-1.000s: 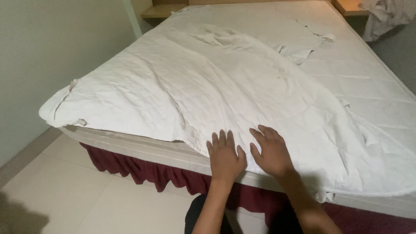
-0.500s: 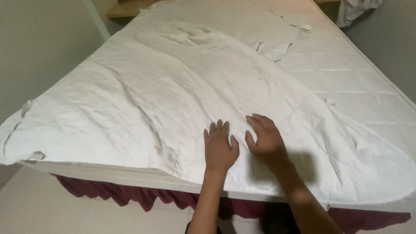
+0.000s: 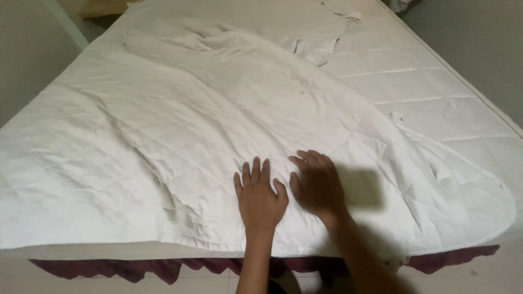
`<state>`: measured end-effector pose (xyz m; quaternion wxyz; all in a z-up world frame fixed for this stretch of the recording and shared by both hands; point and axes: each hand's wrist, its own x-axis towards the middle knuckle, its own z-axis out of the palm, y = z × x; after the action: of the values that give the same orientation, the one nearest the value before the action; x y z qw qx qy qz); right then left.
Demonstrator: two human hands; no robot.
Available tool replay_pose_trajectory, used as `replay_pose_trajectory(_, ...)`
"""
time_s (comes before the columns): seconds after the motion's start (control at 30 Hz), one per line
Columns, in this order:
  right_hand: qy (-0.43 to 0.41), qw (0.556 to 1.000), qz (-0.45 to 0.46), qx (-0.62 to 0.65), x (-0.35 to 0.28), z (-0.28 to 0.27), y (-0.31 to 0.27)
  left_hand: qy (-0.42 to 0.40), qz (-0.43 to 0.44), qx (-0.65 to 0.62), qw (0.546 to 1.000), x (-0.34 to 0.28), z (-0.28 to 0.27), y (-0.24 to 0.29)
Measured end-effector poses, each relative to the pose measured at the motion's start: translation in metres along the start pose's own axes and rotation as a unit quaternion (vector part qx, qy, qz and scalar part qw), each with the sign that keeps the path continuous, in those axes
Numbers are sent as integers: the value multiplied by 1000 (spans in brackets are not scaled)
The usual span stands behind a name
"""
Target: The person spreads a white quilted bedsheet over a mattress in a bedroom. They use both hands to smooth out the fabric and align it with the mattress edges, moving around the bed to cover the entire surface.
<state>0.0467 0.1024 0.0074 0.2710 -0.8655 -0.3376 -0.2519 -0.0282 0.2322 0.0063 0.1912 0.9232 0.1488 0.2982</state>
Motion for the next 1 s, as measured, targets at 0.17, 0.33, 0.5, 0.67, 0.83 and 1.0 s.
replay_pose_trajectory(0.17,-6,999,12,43,-1,-2,6,-22,-9,17,1000,6,1,1)
replay_pose_trajectory(0.33,1,994,78,80,8,-34,1,-13,47,-55,997,20,-6,12)
replay_pose_trajectory(0.5,47,997,23,63,23,-57,1,-47,39,-83,995,32,-24,36)
replay_pose_trajectory(0.67,19,995,68,67,64,-103,-14,-54,23,-117,991,66,-62,70)
replay_pose_trajectory(0.83,-23,990,104,97,111,-164,-39,-81,15,-112,990,105,-113,100)
replay_pose_trajectory(1.0,-21,993,109,43,151,-232,-58,-134,-50,-121,982,145,-194,148)
